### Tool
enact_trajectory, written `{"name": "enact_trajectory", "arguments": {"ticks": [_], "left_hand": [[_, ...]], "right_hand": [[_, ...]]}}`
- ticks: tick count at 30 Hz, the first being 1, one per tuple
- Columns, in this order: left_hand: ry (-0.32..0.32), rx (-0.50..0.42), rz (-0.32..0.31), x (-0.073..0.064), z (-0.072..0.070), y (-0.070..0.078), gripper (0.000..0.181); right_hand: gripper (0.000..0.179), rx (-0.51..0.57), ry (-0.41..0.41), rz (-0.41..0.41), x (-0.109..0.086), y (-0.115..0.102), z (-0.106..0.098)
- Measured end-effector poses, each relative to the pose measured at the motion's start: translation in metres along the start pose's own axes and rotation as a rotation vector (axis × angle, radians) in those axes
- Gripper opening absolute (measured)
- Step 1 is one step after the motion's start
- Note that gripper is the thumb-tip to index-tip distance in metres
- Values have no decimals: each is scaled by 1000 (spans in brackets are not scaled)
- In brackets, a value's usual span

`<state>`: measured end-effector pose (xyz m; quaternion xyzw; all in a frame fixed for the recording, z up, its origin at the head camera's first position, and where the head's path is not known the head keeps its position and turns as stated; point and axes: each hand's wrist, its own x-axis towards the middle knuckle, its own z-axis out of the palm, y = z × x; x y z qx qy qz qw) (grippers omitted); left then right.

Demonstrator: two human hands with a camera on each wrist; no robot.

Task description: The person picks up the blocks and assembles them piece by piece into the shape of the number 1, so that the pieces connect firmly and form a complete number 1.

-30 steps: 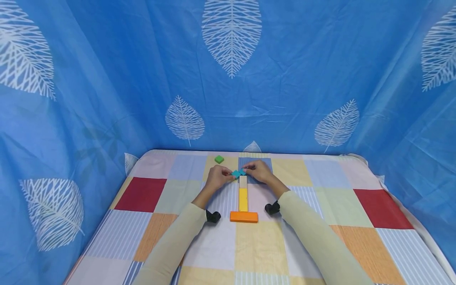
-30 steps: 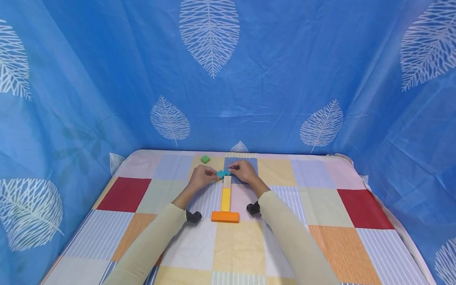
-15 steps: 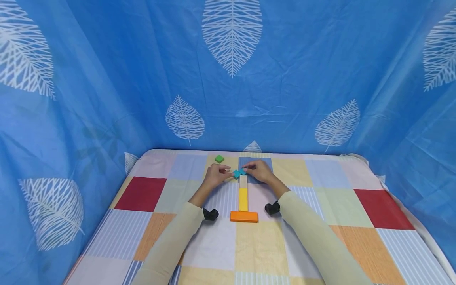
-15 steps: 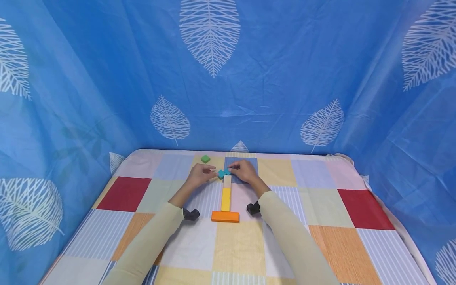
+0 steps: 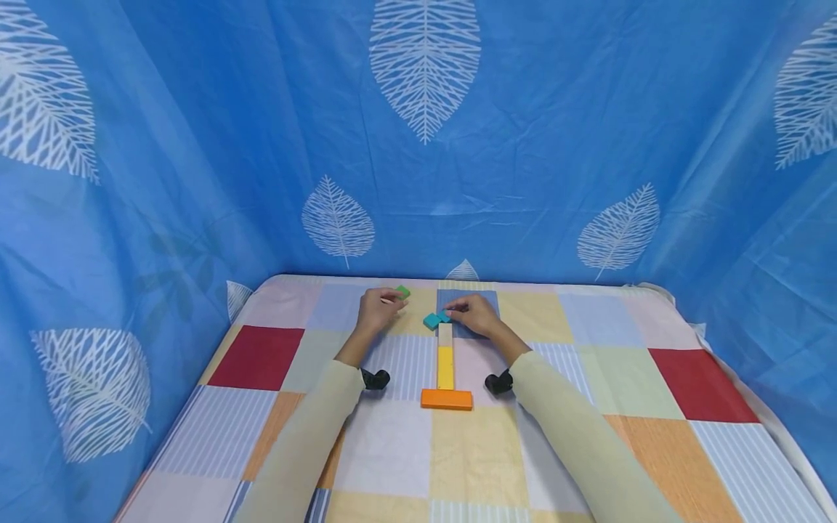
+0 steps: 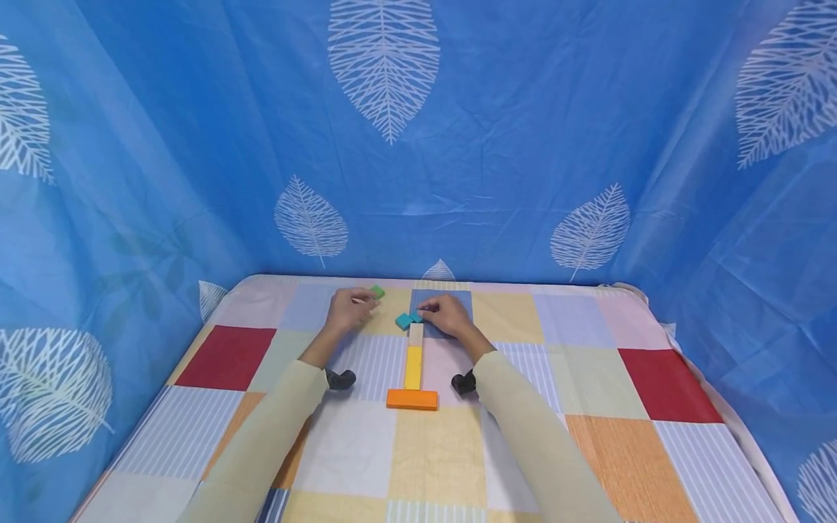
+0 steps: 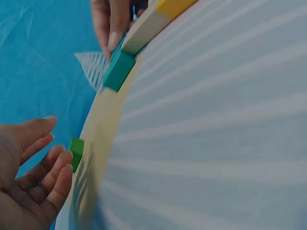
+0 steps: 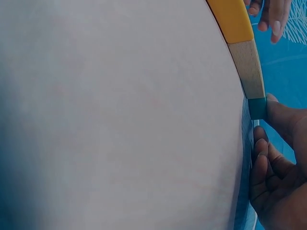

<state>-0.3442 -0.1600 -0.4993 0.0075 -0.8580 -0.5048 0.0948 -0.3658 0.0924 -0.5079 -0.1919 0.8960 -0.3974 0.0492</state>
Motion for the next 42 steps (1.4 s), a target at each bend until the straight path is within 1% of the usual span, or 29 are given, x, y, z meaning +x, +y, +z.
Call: {"name": "enact_trajectory", "arguments": {"ticks": [3,6,11,14,18,21,26,30,33,36,39,42], "left_hand": [[25,22,7,7,-3,-2,29],[34,58,-3,13,-5,-3,36],[22,125,-36,19,-5,-5,42],[7,148,-52,21,-4,-7,41],[4,145,-62,23,-2,-8,41],[5,140,-86,23,0,-8,41],[3,208,-138,24,5,-8,42],[23,255,-170,24,8,-5,41],[42,263,-194,25,10,-4,39],[52,266,-194,25,10,-3,35],[46,258,-177,25,10,-4,33],[33,225,-153,25,10,-6,33]], "right_hand": [[21,2,-1,1,0,1,0],[21,3,-1,5,0,1,0],[21,2,-8,1,0,1,-1],[21,1,-11,3,-1,0,-1],[21,10,-2,4,-1,0,-1],[21,6,5,1,-1,0,0],[21,-5,8,-2,-1,2,1],[21,8,7,-3,-1,2,3],[21,9,5,-2,0,1,3],[21,8,8,1,0,1,3],[21,10,10,4,1,1,3],[22,10,8,2,0,3,2]]}}
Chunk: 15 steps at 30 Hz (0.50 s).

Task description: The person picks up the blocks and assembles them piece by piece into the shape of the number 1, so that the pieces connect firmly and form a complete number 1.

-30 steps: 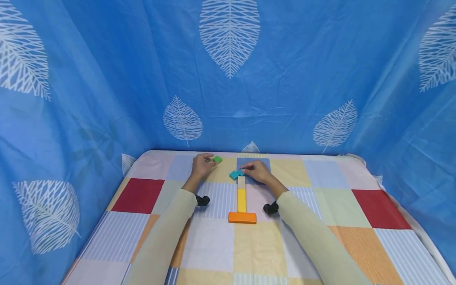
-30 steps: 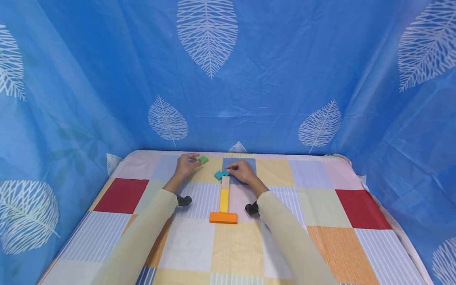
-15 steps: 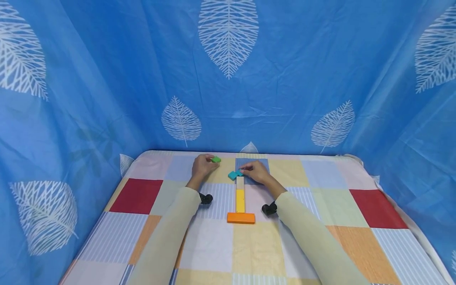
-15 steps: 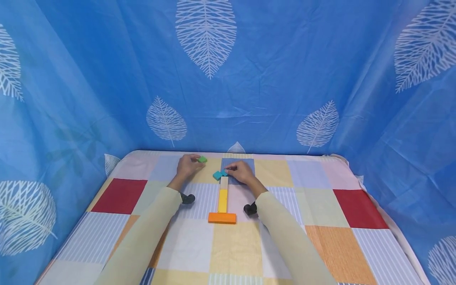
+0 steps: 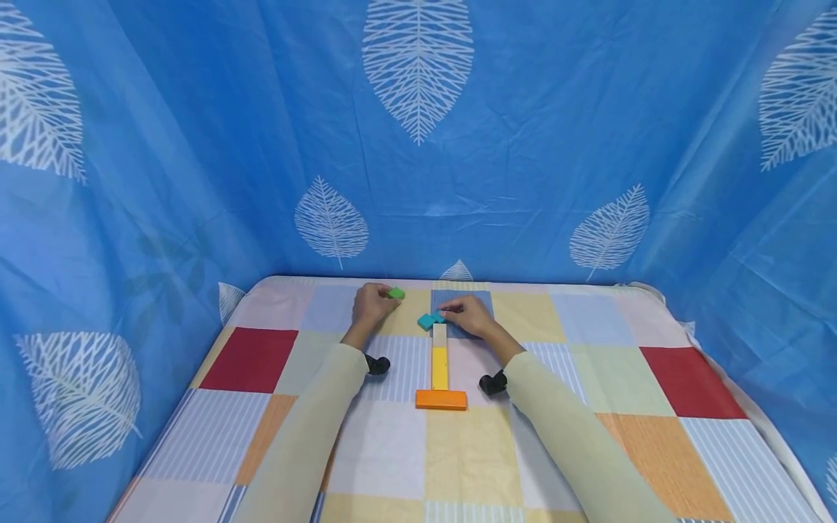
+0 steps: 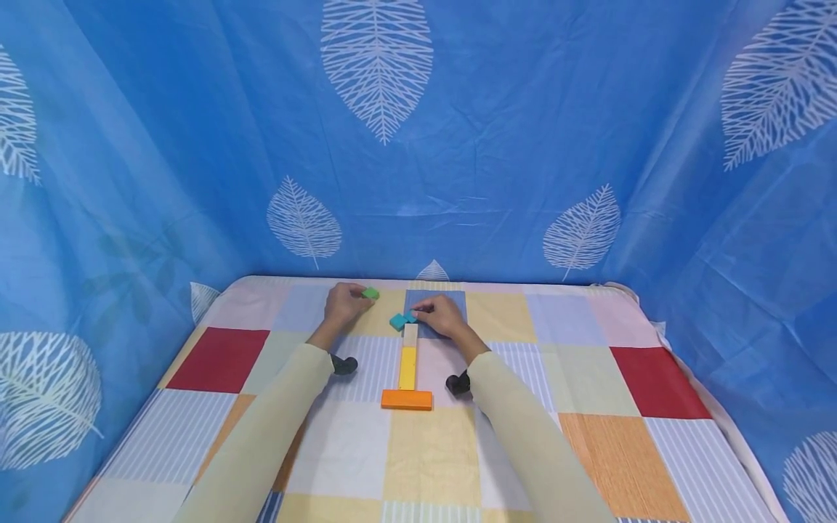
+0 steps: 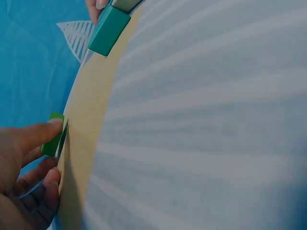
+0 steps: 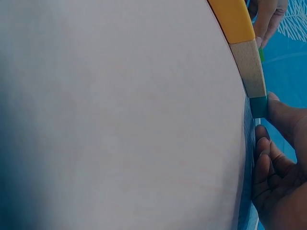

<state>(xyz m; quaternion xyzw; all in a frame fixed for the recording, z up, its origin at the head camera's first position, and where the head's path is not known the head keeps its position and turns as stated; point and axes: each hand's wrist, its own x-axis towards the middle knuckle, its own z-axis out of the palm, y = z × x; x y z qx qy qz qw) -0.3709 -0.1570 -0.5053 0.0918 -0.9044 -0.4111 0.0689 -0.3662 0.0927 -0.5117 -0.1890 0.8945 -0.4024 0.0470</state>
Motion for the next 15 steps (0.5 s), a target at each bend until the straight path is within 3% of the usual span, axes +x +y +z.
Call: {"name": "enact_trajectory", "arguments": {"ticks": [5,15], "left_hand": [[-16,-44,69,-4,-2,-3,35],[-64,-25,160,-24,-14,-3,35]], "right_hand": [[22,5,-9,-3,0,0,-2],[22,9,-6,-18,0,-1,-2]]}}
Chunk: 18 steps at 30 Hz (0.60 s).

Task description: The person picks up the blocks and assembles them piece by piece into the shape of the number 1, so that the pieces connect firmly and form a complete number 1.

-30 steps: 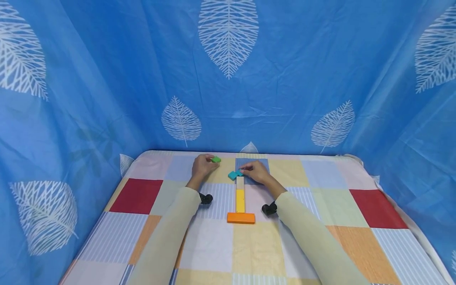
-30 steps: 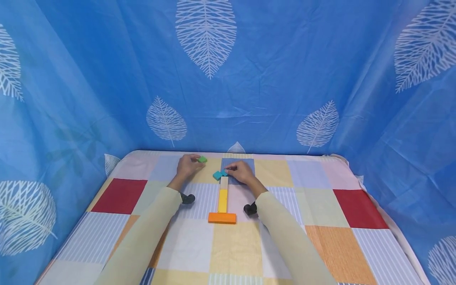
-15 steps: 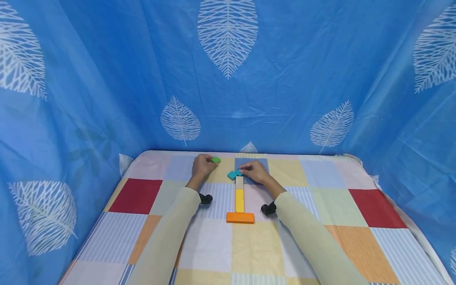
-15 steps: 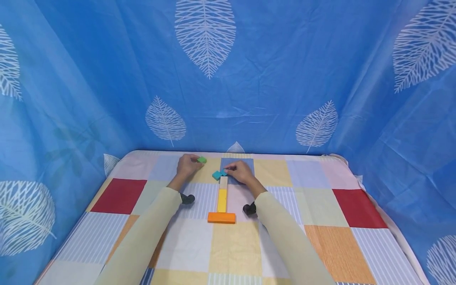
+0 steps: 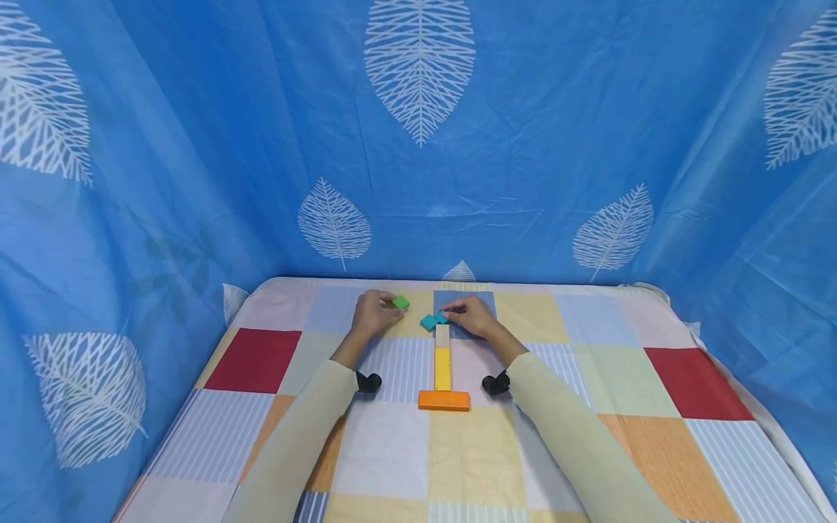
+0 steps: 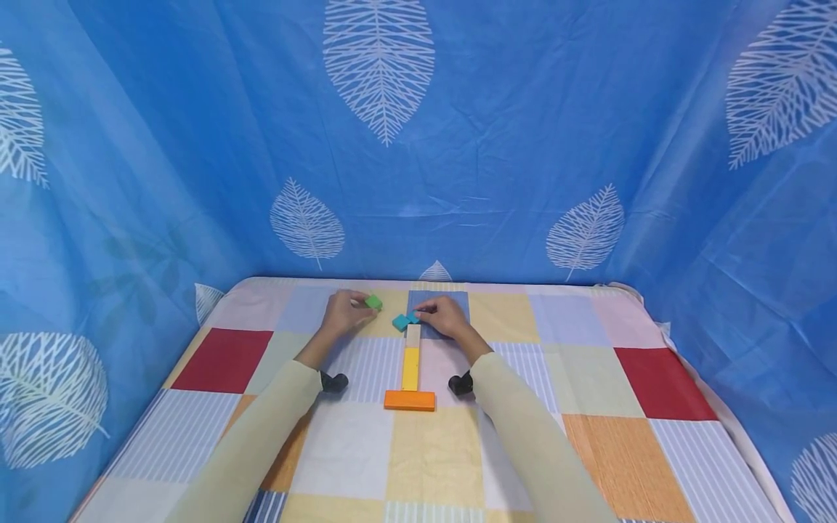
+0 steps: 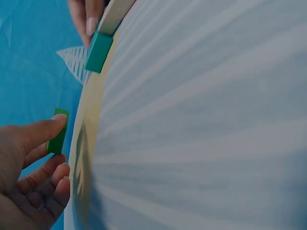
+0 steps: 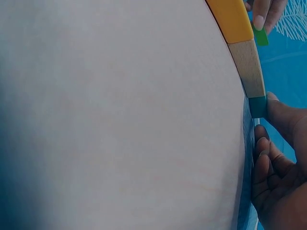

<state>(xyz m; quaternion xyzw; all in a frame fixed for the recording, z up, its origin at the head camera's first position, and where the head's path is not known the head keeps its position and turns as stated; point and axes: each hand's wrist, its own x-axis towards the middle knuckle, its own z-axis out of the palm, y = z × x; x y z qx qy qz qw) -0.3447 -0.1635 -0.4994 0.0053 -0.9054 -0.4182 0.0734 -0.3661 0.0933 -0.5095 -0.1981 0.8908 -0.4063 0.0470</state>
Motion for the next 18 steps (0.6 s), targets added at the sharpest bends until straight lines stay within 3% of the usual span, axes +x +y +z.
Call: {"name": "enact_trajectory", "arguments": {"ticks": [8,18], "left_hand": [[-59,31,89,-15,-5,5,31],[-120,37,123,-38,0,7,32]], "right_hand": [[22,3,6,11,1,1,1],[22,11,-2,39,1,0,1]]}}
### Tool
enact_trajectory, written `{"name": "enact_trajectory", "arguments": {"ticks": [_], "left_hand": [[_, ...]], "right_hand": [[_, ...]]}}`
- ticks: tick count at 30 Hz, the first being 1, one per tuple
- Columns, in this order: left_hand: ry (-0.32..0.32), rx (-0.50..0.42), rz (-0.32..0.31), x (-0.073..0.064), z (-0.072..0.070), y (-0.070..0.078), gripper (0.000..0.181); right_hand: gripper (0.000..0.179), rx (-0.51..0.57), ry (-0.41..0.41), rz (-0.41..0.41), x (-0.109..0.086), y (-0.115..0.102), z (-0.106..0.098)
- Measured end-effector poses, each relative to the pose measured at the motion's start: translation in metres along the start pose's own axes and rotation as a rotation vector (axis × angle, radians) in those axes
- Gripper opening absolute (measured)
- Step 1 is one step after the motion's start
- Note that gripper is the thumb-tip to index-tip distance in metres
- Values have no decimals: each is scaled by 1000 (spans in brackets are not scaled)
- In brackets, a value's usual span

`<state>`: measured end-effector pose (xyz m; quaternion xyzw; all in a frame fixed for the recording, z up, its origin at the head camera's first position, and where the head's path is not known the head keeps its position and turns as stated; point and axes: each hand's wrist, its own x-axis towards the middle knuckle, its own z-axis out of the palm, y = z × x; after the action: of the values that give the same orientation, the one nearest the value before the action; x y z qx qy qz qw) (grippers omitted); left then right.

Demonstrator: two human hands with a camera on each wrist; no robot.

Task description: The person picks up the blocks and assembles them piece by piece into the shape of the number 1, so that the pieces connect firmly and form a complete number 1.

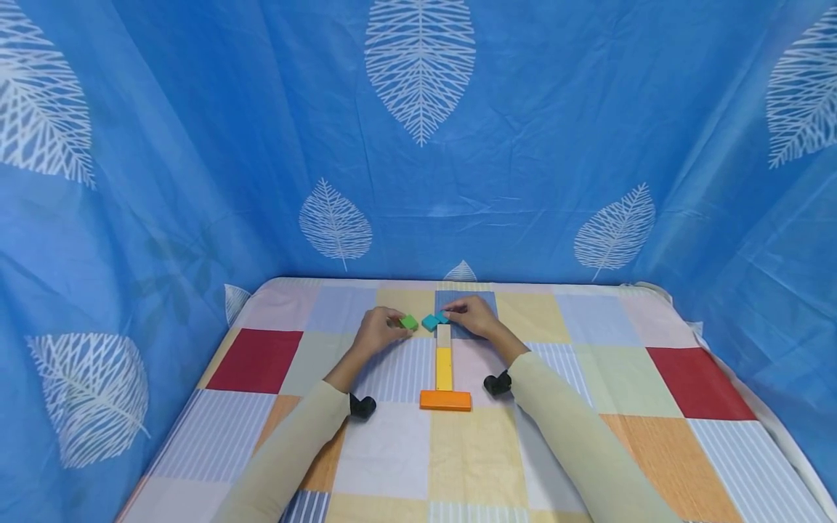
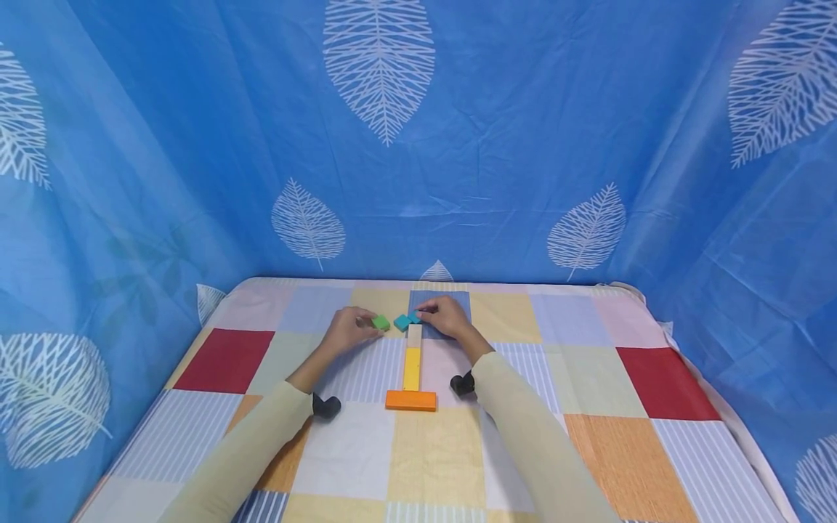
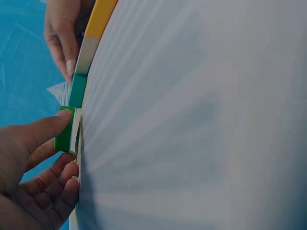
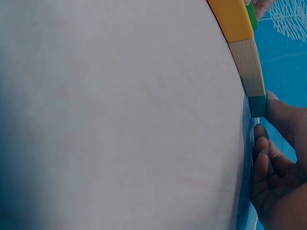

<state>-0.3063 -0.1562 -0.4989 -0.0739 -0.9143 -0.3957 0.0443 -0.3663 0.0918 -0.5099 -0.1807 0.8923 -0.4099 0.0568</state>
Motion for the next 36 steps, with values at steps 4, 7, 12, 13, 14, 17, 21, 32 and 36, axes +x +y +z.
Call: {"name": "enact_trajectory", "arguments": {"ticks": [4,7,12,13,14,17,21,32,36], "left_hand": [[-10,23,48,-3,6,3,31],[-18,43,70,-5,9,7,30],[-20,73,36,-6,12,15,32],[-19,81,26,-6,13,16,33],[-17,90,17,-6,14,17,33],[-11,110,1,-6,16,18,34],[-8,129,-5,-5,19,17,34],[-23,156,-26,-6,21,19,34],[-21,156,-24,-6,23,21,33]], "right_hand": [[23,-9,-2,6,-1,0,-1],[23,-15,-1,3,0,1,-1],[23,-26,-1,-2,2,3,-1],[23,-28,0,-2,2,3,-1],[23,-28,1,-3,2,3,-1],[23,-26,4,-6,2,2,-2],[22,-18,4,-6,0,0,-2],[23,-17,0,-14,1,1,0],[24,-20,-6,-16,0,1,-2]]}}
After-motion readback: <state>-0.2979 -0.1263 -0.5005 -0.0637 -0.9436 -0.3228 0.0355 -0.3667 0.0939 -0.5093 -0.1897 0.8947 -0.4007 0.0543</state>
